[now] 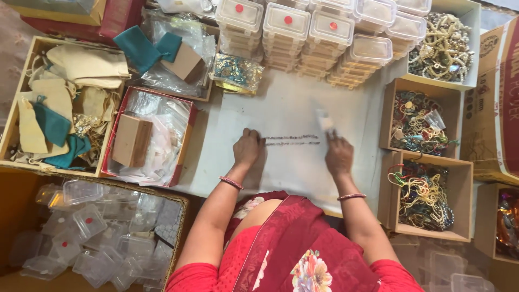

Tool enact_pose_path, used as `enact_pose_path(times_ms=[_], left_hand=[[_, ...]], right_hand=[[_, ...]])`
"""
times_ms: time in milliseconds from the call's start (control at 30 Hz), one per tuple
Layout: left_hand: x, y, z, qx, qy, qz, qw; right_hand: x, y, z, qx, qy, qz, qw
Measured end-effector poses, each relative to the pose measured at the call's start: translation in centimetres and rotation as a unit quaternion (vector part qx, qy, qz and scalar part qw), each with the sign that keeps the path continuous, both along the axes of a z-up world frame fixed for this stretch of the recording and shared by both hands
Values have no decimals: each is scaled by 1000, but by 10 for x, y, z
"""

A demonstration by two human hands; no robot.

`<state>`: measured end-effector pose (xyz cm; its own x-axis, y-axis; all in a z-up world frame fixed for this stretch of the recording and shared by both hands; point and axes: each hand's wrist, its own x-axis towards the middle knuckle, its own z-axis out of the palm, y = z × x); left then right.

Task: The person cleans various pieces of jewelry, including necklaces and bracelets, using a white cloth. They wipe the items on a table surface, place them into small plastic bags, and then transfer the bags into small cloth pouches. The person also handles small plastic containers and cardboard boxes filled with jewelry.

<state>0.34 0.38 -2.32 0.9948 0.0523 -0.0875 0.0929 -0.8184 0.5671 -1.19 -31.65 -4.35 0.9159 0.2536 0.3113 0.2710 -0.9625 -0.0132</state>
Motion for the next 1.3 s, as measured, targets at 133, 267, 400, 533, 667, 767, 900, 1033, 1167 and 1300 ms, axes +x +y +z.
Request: enact_pose_path(times_ms=[133, 267, 400, 533, 667, 767, 900, 1033, 1167, 1300], left_hand=[[0, -3, 17, 7, -2, 7, 1000], [-1, -4, -1, 16, -9, 5, 1000], [-2, -2, -15, 33, -34, -7, 999], [-7, -4, -4, 30, -48, -7, 998], [-1, -2, 2, 41, -27, -8, 999], [10, -5, 20, 75, -51, 23, 996], [33, -35, 24, 68, -117, -151, 979], [37, -83, -10, -55, -223, -330, 916], [24, -84, -29, 95, -231, -379, 891], [21, -57, 4, -66, -190, -237, 950]], right_hand=[[18, 5, -10, 98, -15, -77, 992], [14, 90, -7, 38, 113, -7, 993], [-1, 115, 42, 58, 5, 191, 980], [-2, 47, 20, 24, -8, 94, 995], [-3, -37, 7, 2, 42, -28, 999], [1, -40, 23, -54, 20, -131, 990], [-3, 7, 46, 42, -5, -68, 997], [-11, 53, 26, 126, 6, 64, 990], [-17, 35, -9, 146, 24, 85, 985], [-10, 8, -3, 174, 60, 58, 981]])
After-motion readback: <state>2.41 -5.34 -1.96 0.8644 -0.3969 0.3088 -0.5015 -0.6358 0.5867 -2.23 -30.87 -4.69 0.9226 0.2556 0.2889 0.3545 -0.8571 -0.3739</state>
